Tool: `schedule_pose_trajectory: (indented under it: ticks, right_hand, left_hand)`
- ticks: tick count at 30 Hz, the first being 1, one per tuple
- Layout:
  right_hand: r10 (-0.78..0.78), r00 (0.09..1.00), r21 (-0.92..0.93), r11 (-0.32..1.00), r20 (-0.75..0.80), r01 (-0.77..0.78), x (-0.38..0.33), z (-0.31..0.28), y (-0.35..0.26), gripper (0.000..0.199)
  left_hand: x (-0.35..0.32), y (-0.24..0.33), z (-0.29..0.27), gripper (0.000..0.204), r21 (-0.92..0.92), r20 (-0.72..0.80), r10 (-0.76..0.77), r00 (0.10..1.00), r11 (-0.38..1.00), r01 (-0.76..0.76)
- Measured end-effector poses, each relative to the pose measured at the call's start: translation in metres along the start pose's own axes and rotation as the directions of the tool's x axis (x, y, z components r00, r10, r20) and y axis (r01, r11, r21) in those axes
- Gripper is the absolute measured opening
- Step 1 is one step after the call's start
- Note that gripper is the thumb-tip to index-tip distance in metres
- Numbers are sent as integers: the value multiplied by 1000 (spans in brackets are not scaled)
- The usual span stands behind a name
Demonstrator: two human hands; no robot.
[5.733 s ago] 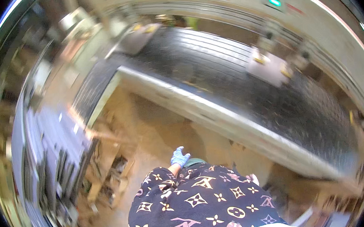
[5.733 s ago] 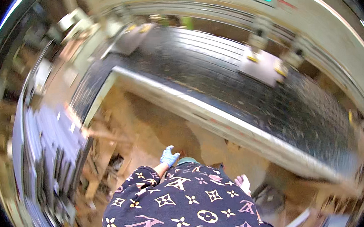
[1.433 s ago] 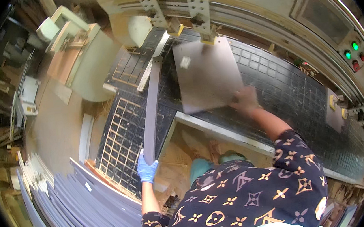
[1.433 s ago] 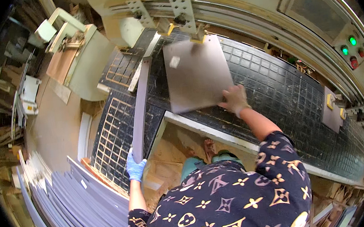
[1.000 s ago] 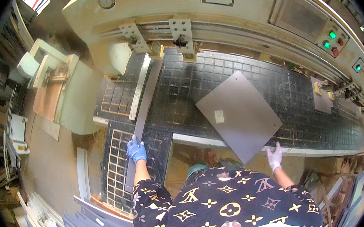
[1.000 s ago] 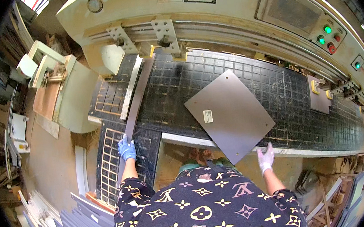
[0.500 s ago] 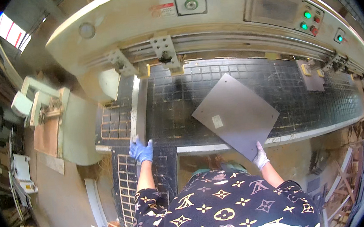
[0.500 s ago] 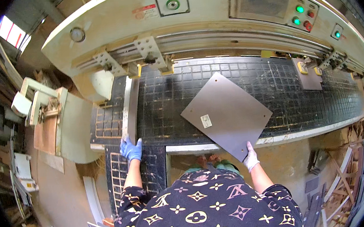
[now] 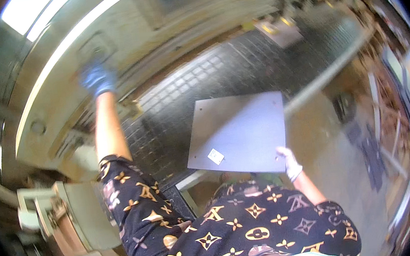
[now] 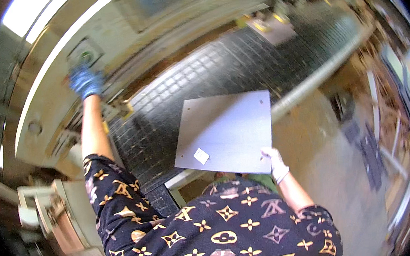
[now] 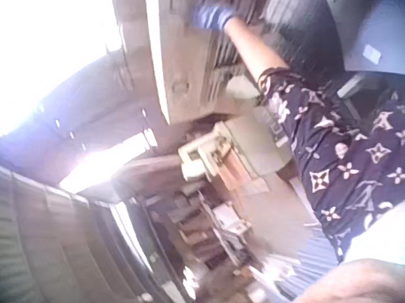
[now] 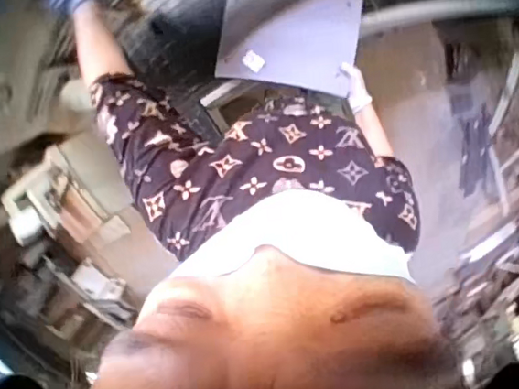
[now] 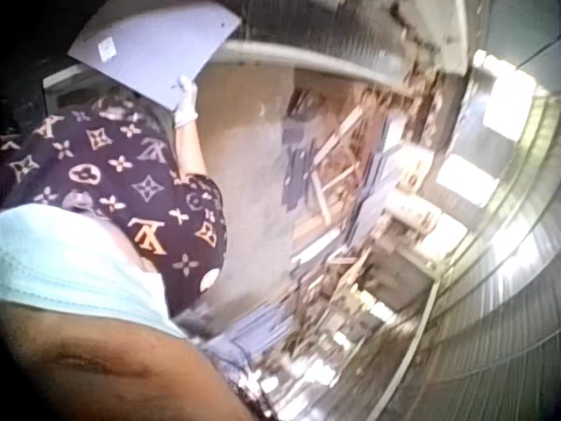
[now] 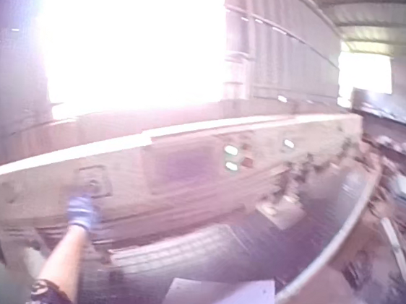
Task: The person repeatedly picks up large gray sheets, places them on a cutting machine, and operates the machine to cut them. After each cut, the person removes the cut pieces and stacks them nearby. The process is repeated for multiple sheets throughout the video.
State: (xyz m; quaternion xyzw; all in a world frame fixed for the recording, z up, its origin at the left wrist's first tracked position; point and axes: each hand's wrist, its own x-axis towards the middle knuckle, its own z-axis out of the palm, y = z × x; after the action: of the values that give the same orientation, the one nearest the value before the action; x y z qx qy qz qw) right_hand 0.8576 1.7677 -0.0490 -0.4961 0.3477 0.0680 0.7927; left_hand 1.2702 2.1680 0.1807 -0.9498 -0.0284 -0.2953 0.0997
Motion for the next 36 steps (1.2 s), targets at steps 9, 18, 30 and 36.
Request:
schedule_pose_trajectory:
  ticks: [9,18,30,36]
  right_hand:
    - [-171,966,213,954,-194,212,-46,-185,4,27]
    - [-218,820,236,891,-529,389,-103,-321,5,19]
    - [151,659,477,808,-737,347,13,-397,46,21]
    - [230,650,578,717,-725,391,43,-470,-4,24]
  left_hand:
    - [-219,203,76,75,-360,286,272,919,919,-160]
    - [-376,461,49,100,-400,611,524,594,851,-340]
    - [-310,497,4,114,-346,538,619,572,781,-520]
    - [-336,495,-28,113,-302,673,519,526,843,-445]
